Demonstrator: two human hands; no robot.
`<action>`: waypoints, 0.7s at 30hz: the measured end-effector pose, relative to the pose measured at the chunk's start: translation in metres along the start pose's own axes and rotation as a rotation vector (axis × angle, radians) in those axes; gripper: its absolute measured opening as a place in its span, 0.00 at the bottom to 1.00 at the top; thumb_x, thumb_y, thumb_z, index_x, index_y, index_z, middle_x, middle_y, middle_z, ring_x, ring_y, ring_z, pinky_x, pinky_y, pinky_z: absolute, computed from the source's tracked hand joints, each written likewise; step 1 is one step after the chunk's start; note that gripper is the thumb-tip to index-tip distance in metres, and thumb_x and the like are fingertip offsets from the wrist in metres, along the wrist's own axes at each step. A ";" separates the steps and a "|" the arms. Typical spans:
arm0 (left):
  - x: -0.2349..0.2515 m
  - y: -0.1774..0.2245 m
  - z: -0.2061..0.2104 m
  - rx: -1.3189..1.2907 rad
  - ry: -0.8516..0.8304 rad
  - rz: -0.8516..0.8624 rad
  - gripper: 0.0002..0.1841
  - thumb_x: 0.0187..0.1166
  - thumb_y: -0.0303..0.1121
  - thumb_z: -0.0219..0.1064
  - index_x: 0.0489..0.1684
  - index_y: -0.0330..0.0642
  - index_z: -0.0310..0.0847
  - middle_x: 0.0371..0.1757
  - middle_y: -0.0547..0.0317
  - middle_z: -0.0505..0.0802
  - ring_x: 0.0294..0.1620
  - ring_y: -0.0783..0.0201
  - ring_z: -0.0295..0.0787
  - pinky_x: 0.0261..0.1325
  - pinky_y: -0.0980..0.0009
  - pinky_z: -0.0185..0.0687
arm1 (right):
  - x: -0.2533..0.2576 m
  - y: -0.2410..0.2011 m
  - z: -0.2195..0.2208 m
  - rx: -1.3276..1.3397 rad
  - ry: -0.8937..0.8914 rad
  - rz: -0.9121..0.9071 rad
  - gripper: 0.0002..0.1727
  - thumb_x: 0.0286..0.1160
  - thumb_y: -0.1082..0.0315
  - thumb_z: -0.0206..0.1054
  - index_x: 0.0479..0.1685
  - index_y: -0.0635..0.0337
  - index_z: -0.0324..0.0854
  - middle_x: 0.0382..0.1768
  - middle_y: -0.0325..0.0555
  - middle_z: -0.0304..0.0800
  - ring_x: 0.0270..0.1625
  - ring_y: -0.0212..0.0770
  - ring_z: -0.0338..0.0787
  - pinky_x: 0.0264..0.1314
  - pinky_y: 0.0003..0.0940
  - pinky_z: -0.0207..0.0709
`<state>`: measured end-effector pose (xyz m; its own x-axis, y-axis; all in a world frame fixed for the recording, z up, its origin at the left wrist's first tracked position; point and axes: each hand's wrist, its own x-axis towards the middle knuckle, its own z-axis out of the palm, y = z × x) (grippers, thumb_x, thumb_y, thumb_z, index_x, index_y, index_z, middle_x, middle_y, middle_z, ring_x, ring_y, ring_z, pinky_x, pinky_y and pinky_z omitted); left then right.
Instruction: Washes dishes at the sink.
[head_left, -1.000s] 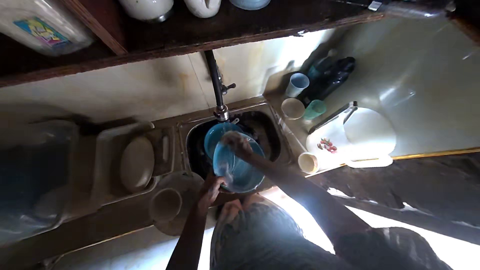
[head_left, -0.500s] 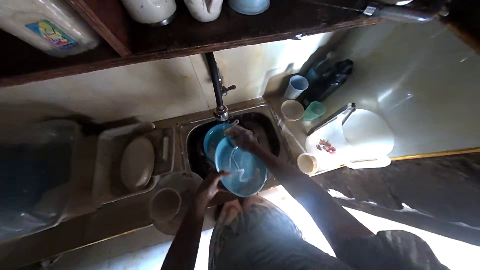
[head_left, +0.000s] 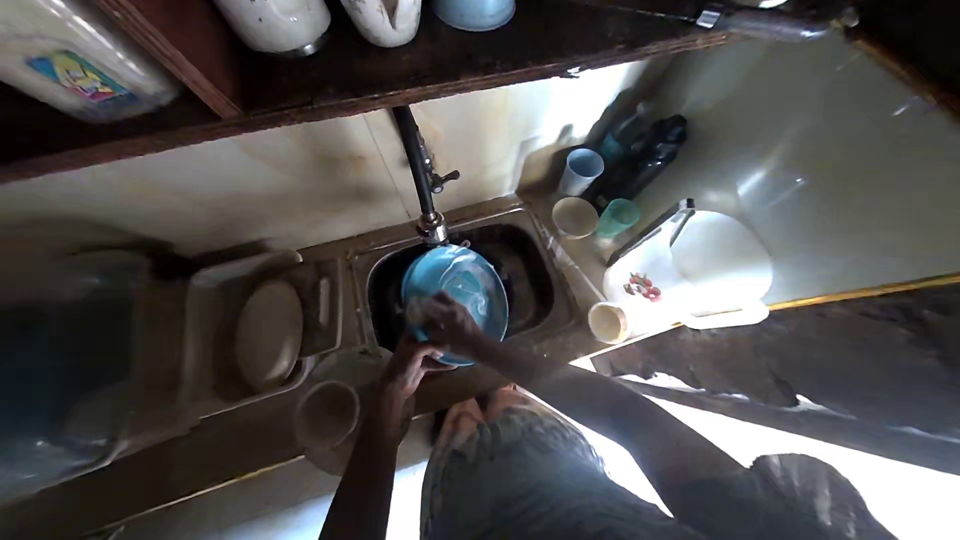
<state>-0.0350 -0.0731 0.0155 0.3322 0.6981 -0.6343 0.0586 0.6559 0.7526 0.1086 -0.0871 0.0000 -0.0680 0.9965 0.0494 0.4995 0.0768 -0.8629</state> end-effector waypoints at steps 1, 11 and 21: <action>0.002 -0.003 -0.010 -0.024 0.043 0.032 0.19 0.72 0.12 0.54 0.62 0.31 0.67 0.36 0.53 0.89 0.30 0.61 0.91 0.33 0.63 0.92 | -0.013 0.001 -0.004 0.003 -0.150 -0.015 0.21 0.77 0.72 0.67 0.70 0.67 0.84 0.69 0.67 0.84 0.73 0.62 0.84 0.80 0.53 0.72; -0.013 -0.015 0.020 -0.105 0.110 -0.051 0.15 0.70 0.11 0.54 0.53 0.30 0.71 0.33 0.53 0.86 0.27 0.64 0.87 0.32 0.65 0.91 | -0.004 0.014 -0.009 -0.083 -0.145 0.010 0.22 0.80 0.71 0.65 0.73 0.62 0.82 0.74 0.61 0.82 0.77 0.58 0.80 0.83 0.52 0.70; -0.032 -0.006 0.015 0.012 0.101 -0.071 0.13 0.69 0.10 0.55 0.49 0.29 0.71 0.29 0.57 0.84 0.24 0.67 0.85 0.32 0.67 0.90 | 0.030 0.135 -0.046 -0.131 0.337 0.031 0.19 0.76 0.73 0.70 0.65 0.54 0.86 0.67 0.58 0.84 0.62 0.57 0.89 0.61 0.55 0.86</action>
<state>-0.0318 -0.1043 0.0340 0.2303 0.6761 -0.6999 0.0898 0.7014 0.7071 0.2140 -0.0448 -0.0921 0.2266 0.9520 0.2058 0.6044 0.0282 -0.7962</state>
